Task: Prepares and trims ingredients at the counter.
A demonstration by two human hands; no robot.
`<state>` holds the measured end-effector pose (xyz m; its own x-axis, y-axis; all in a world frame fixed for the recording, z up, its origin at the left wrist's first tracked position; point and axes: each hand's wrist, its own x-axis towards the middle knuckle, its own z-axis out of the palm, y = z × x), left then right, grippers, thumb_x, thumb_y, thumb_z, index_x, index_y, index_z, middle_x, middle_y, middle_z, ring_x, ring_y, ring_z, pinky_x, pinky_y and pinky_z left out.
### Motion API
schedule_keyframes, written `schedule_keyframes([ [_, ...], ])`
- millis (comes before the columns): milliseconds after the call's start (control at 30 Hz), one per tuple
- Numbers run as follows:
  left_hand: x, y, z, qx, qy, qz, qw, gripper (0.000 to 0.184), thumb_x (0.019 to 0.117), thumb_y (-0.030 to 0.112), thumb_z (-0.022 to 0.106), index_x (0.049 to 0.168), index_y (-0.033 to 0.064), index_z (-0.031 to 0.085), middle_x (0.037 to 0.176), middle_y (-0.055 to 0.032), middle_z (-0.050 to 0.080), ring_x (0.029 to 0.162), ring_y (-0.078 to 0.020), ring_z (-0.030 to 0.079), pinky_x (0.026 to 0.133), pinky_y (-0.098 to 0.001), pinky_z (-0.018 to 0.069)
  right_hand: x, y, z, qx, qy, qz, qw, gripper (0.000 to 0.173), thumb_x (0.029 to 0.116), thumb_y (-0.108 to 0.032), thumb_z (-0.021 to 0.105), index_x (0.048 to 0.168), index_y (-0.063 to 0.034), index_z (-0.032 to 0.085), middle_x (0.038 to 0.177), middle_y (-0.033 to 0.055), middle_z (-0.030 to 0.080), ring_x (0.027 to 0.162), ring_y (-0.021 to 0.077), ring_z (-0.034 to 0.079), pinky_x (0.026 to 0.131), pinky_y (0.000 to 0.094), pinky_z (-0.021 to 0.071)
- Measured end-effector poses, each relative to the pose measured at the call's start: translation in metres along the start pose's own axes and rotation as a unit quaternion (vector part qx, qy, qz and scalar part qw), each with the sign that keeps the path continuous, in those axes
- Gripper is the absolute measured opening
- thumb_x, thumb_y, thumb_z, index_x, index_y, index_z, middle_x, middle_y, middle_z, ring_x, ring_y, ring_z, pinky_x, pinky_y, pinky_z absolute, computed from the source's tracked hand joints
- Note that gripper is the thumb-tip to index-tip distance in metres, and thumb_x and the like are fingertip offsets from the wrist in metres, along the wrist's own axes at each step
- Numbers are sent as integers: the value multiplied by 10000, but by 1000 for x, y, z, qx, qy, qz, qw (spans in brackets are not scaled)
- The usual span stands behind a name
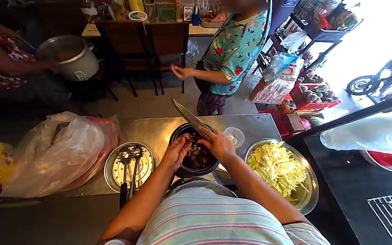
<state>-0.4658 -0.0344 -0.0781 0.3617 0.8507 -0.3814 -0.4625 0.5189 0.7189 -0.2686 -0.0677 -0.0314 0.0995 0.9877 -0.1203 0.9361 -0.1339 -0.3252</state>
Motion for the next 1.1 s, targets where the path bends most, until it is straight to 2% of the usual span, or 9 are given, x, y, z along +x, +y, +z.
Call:
schedule_keyframes([
  [67,0,2,2,-12,6,-7,1000,374,1094,95,477,1436,-54,441,1368,-185,587,1182,-216,654,1027,-317,545,8,1,4,-31,3,2,1000,493,1109,-468,349,1600,-421,357,1175,172,678,1015,375,681,828,554,533],
  [133,0,4,4,-25,14,-16,999,351,1088,92,491,1407,-52,456,1324,-184,608,1151,-223,670,1005,-321,560,15,-2,5,-57,-7,27,998,599,1100,-205,367,1650,-394,220,1248,171,672,1058,381,689,856,550,546],
  [200,0,4,5,-37,17,-23,999,319,1082,88,503,1369,-46,468,1281,-187,630,1126,-230,683,997,-330,568,21,1,10,-61,-5,46,997,666,1088,-142,412,1659,-386,174,1269,164,674,1069,387,691,861,554,552],
  [267,-1,5,6,-43,12,-25,999,299,1077,77,510,1347,-44,471,1261,-189,635,1121,-237,686,998,-336,570,24,8,14,-49,6,43,998,628,1102,-316,484,1656,-379,195,1247,166,681,1076,390,689,870,558,550],
  [433,-1,6,1,-7,-55,-14,998,424,1096,107,470,1503,24,381,1369,-163,580,1168,-227,663,1024,-349,555,4,4,4,29,24,-27,999,745,939,-718,559,1596,-424,365,1187,202,641,981,365,660,811,543,543],
  [600,-4,2,0,7,-150,-27,988,438,1107,147,441,1527,31,406,1303,-123,636,1109,-170,676,993,-312,556,-17,-10,8,159,88,-108,977,796,835,-619,760,1535,-334,510,1071,163,656,880,293,652,761,501,555],
  [800,-11,2,3,2,-196,-62,979,399,1122,124,358,1495,-10,403,1347,-126,632,1190,-184,661,1069,-332,523,-12,-7,12,227,102,-100,963,765,859,-591,762,1534,-336,509,1096,132,679,940,254,664,817,473,567],
  [900,-9,1,-3,14,-241,-55,969,479,1068,25,460,1537,-3,364,1421,-92,590,1236,-159,630,1085,-316,508,-15,-6,13,268,98,-111,952,760,872,-569,763,1544,-333,498,1134,117,677,982,226,656,865,455,561],
  [1100,-10,-2,-5,-3,-261,-35,965,614,938,187,762,1449,-1,479,1340,-65,659,1217,-157,650,1084,-320,515,-21,-12,11,329,71,-116,935,708,895,-509,767,1529,-306,525,1176,98,697,1040,176,662,942,401,547],
])
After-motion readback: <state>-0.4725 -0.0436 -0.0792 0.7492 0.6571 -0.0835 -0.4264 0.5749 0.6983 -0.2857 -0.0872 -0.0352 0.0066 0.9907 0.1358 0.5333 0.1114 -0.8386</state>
